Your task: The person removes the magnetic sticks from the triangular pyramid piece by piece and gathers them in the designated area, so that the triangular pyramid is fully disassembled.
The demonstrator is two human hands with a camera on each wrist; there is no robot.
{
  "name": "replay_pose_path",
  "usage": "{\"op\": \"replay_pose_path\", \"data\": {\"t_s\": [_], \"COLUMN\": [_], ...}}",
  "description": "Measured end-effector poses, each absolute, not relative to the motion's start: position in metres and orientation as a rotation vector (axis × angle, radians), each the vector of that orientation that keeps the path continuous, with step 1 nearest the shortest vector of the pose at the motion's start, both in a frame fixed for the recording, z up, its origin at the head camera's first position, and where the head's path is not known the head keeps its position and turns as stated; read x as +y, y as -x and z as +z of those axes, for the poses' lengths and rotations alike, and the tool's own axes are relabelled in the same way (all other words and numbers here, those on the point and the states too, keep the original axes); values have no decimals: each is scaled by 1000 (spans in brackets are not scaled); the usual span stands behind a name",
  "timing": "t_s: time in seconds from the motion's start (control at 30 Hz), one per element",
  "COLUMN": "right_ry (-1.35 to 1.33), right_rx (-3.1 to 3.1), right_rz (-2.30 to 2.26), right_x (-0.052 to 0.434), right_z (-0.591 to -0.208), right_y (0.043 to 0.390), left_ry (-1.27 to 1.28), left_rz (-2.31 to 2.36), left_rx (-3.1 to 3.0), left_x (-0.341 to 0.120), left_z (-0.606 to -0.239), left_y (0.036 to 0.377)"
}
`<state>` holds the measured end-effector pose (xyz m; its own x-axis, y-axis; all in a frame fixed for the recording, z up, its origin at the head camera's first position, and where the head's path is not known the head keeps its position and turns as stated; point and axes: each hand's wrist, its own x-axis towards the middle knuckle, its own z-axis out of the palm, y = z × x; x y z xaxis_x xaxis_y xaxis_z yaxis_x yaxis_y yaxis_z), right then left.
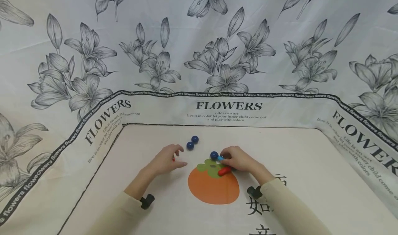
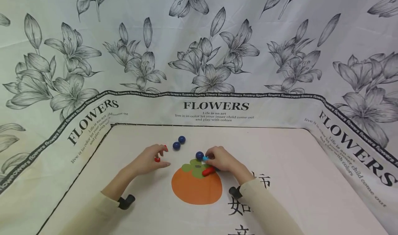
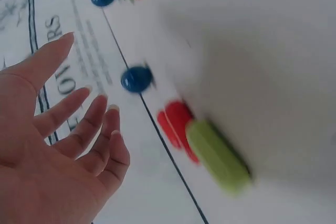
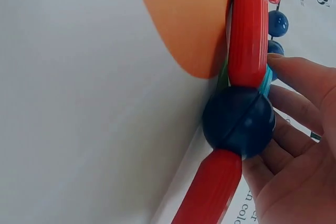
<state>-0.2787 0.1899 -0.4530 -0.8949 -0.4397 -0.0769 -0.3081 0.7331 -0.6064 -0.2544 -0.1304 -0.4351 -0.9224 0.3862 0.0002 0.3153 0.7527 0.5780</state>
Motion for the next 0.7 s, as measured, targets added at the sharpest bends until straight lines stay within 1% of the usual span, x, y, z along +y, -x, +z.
{"op": "replay_pose_path", "data": {"t_s": [0.23, 0.37, 0.53, 0.7], "right_ry": [675, 751, 817, 807], "right_rx": [2711, 2681, 2642, 2642], "right_rz": [-877, -889, -906, -910], "right_x": [189, 191, 192, 190], "right_z": [-454, -451, -450, -453], "right_y": [276, 273, 269, 264], "left_ry": [-637, -665, -729, -748], "left_rz": [878, 842, 818, 865], "left_rx": [2660, 2620, 2583, 2548], "left_x": [-74, -49, -32, -30], "left_z": [-442, -446, -452, -458], "left_y": [264, 272, 277, 278]}}
